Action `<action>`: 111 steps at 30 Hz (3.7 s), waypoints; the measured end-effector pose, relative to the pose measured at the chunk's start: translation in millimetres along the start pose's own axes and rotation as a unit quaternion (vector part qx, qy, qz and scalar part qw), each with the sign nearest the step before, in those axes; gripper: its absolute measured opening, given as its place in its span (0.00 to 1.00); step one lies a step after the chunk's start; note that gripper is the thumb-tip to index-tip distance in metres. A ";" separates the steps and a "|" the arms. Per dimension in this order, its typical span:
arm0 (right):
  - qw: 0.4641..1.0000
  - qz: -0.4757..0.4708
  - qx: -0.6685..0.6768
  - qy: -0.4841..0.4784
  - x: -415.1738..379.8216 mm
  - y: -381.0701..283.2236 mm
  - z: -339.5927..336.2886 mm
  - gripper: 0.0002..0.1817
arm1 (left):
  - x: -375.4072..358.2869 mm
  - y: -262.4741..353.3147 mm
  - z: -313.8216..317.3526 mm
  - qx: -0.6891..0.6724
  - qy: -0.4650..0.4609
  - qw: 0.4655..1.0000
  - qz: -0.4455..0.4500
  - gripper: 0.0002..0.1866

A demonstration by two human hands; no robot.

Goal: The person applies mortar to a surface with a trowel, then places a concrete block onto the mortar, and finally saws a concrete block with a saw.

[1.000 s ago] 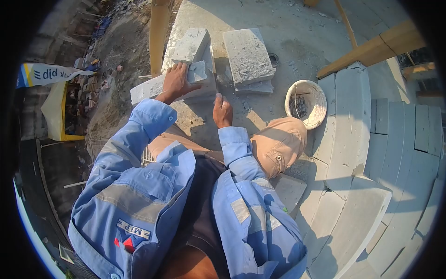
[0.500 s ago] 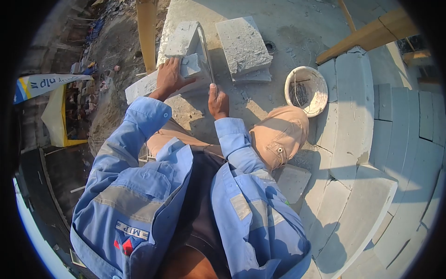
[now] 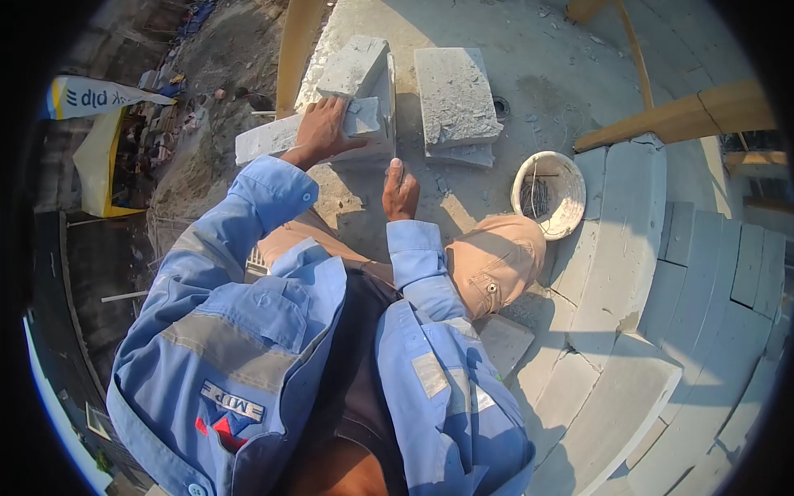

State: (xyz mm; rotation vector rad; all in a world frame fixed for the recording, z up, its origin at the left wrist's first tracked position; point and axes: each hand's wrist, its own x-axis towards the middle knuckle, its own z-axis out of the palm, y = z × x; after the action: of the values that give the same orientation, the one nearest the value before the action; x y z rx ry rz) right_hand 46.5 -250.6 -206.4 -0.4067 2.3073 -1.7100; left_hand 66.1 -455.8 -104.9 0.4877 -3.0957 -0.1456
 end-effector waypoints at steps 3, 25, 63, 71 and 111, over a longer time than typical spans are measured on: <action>1.000 0.006 0.014 0.004 1.7 20.4 5.2 0.32 | -2.5 -1.3 0.3 0.001 -0.009 1.000 0.002 0.50; 0.986 0.102 -0.123 -0.037 9.8 28.9 11.3 0.30 | 5.0 4.8 -2.5 0.018 0.024 0.999 0.027 0.49; 0.996 0.074 0.037 -0.023 5.0 38.1 13.6 0.33 | 2.4 0.9 -4.1 -0.008 -0.004 1.000 0.002 0.50; 0.998 0.065 -0.018 -0.011 0.7 31.1 10.1 0.33 | 4.9 6.9 -6.5 0.016 -0.005 1.000 0.000 0.50; 0.983 0.158 0.010 -0.091 1.5 66.9 14.3 0.32 | -0.1 1.9 -1.4 0.000 0.008 1.000 -0.007 0.50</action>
State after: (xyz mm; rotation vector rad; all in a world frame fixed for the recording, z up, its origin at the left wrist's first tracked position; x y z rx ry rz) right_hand 44.8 -245.4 -274.6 -0.1718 2.0914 -1.4771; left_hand 65.6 -454.1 -103.3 0.5087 -3.0763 -0.1415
